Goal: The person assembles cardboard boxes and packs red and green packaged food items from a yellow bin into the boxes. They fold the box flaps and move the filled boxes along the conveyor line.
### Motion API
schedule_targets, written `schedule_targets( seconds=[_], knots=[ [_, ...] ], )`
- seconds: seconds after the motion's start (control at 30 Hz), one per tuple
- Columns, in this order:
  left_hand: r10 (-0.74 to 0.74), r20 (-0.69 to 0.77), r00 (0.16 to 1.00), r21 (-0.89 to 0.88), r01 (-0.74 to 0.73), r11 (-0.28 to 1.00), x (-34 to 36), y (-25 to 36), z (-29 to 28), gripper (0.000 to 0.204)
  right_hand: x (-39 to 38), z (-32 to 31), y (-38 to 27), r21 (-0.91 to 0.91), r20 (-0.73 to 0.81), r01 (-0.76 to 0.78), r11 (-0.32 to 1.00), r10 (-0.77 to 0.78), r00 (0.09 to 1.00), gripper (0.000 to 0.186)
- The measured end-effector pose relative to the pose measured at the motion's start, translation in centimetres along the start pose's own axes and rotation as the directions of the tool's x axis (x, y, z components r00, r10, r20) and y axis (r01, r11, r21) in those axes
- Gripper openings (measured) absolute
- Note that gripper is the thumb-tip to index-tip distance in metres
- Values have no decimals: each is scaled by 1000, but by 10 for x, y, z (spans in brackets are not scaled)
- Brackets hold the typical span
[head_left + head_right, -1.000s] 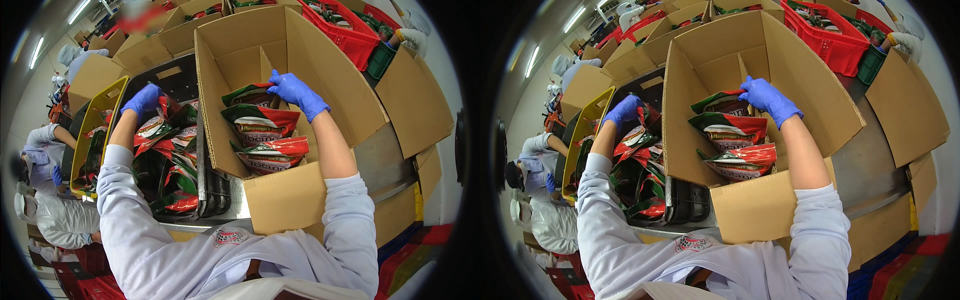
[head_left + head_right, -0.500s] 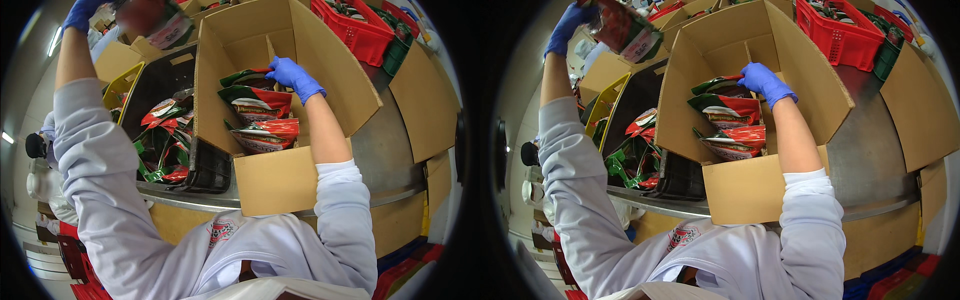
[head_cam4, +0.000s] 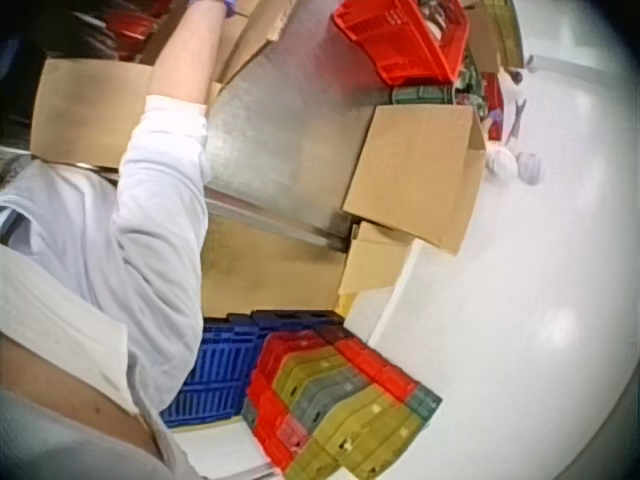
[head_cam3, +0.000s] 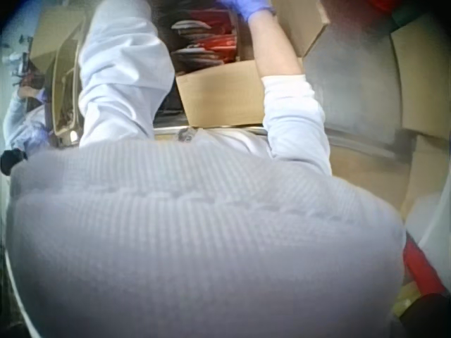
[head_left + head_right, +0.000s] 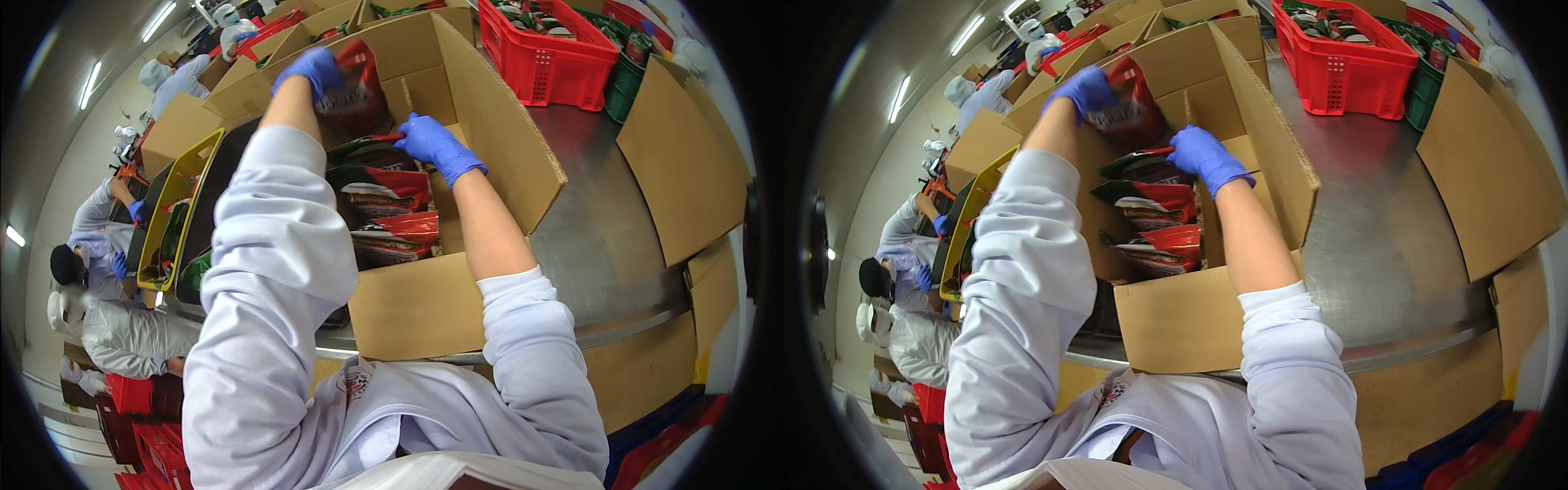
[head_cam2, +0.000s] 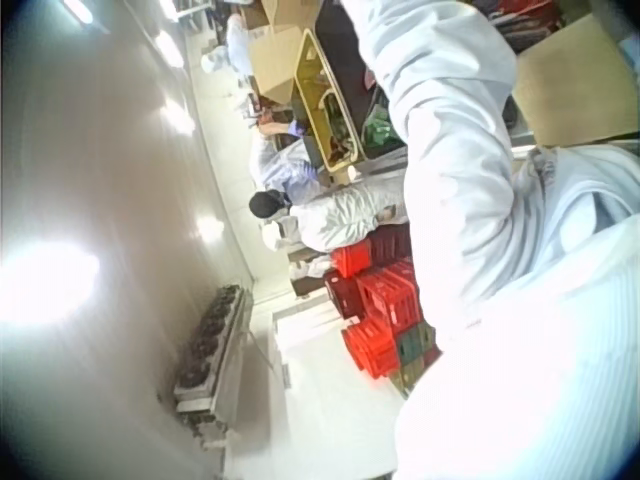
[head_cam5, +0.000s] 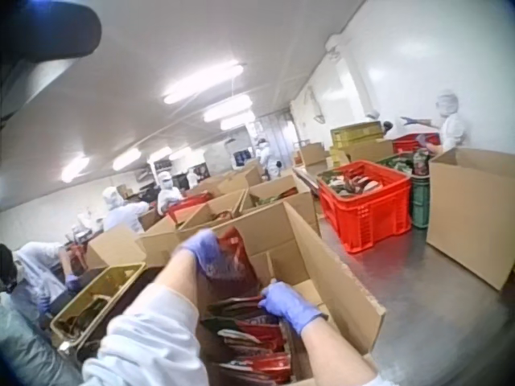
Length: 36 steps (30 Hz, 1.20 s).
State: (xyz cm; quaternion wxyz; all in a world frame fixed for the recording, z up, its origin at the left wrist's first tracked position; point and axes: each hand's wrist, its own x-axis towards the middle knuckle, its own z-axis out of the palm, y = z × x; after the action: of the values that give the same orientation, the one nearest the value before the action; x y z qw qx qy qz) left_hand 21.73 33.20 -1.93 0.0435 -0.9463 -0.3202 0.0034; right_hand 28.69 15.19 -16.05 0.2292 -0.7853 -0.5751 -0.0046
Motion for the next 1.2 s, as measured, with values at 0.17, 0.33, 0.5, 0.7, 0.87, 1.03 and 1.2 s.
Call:
schedule_targets(
  seconds=[0.17, 0.33, 0.5, 0.7, 0.87, 1.03, 1.2],
  knots=[
    [-42, 332, 942, -17, 50, 999, -9, 30, 82, 39, 1, 3, -4, 77, 173, -18, 997, 5, 985, 32],
    [-36, 345, 938, -60, 60, 996, 3, 24, 109, 53, 2, 14, 1, 201, 89, -109, 973, 93, 992, 91],
    [-21, 411, 911, -61, 51, 997, -18, 35, 93, 54, 11, 8, 2, 404, 174, -196, 894, 135, 975, 125],
    [157, 427, 891, -164, -94, 982, -24, 2, -1, 34, 21, -2, 4, 239, 152, -106, 965, 70, 986, 91],
    [522, -81, 849, 209, -498, 842, -55, -150, -34, 12, 22, 4, 6, 224, 172, -136, 965, 98, 980, 81],
    [284, 26, 959, 347, -275, 897, -138, -259, 57, 40, 23, 6, 7, 284, 170, -157, 946, 111, 979, 77],
    [189, 320, 928, 161, -250, 955, -173, -271, 116, 54, 19, 1, 4, 286, 191, -205, 936, 154, 970, 76]
  ],
)
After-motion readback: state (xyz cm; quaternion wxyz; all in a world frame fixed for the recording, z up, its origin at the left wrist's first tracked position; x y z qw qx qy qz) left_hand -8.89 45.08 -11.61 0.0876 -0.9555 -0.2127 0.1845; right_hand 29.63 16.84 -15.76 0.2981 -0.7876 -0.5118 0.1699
